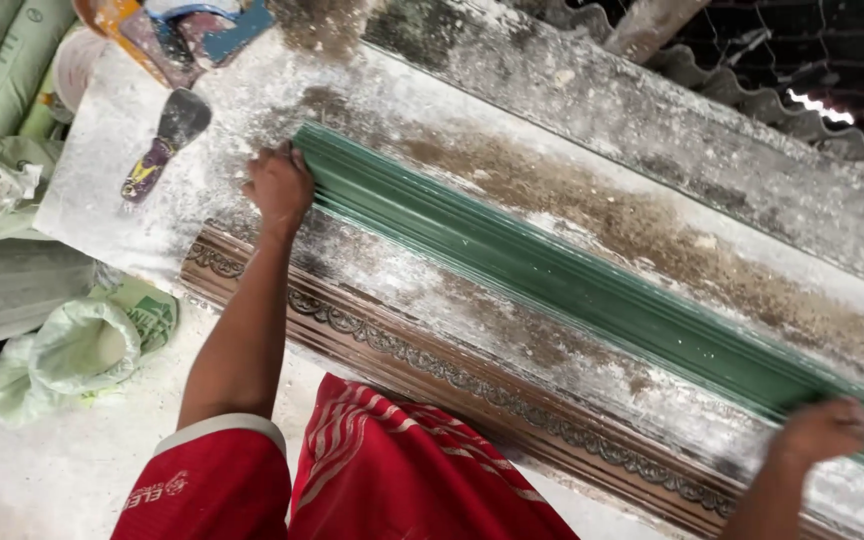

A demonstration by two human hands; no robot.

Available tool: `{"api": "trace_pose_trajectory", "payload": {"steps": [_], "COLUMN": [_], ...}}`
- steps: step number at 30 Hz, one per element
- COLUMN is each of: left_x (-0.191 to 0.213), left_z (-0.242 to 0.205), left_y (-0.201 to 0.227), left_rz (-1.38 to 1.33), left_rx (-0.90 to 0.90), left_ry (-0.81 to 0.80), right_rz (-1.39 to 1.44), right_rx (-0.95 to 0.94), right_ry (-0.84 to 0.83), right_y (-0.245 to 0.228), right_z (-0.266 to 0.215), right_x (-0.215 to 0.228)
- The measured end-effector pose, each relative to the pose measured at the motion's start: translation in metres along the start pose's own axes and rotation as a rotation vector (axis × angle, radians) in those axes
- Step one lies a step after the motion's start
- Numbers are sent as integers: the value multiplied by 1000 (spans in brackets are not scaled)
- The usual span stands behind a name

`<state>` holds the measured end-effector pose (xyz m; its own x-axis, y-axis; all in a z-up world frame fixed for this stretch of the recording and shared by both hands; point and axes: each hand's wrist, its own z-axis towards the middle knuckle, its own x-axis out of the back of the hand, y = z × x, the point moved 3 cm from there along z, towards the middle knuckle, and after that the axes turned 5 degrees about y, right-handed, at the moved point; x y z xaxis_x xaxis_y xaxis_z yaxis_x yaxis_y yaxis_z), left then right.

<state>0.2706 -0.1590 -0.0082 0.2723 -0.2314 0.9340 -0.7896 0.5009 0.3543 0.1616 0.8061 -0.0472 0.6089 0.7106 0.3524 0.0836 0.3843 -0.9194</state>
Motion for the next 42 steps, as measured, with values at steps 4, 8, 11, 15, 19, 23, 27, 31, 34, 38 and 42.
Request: {"api": "trace_pose_trajectory", "payload": {"steps": [4,8,11,15,19,23,27,31,34,38,42], "left_x": [-6,6,7,15,40,53,52,80,102,157,163], "left_z": [-25,-123,-178,-177,-126,-65,15,97,152,180,166], "left_y": [5,38,37,-3,-59,-126,-224,-320,-391,-391,-356], "left_rz": [39,-293,-796,-910,-790,-784,-810,-843,-689,-185,-200], "left_rx": [-190,-473,-215,-213,-167,-20,-5,-70,17,-188,-220], "left_ry": [69,122,-598,-553,-380,-327,-194,39,-24,424,320], "right_rz": [144,120,129,288,36,72,143,-101,-230,145,-459], "right_rx": [-99,-181,-88,98,33,71,195,61,2,334,110], "right_ry": [-327,-693,-1021,-1098,-1164,-1252,-1329,-1406,-1442,-1428,-1379], "right_y": [-39,-164,-223,-275,-318,-355,-407,-423,-453,-477,-456], "right_z": [-198,-356,-452,-532,-594,-663,-735,-775,-789,-794,-793], "right_x": [-171,-276,-333,-386,-429,-482,-533,-576,-586,-603,-613]}}
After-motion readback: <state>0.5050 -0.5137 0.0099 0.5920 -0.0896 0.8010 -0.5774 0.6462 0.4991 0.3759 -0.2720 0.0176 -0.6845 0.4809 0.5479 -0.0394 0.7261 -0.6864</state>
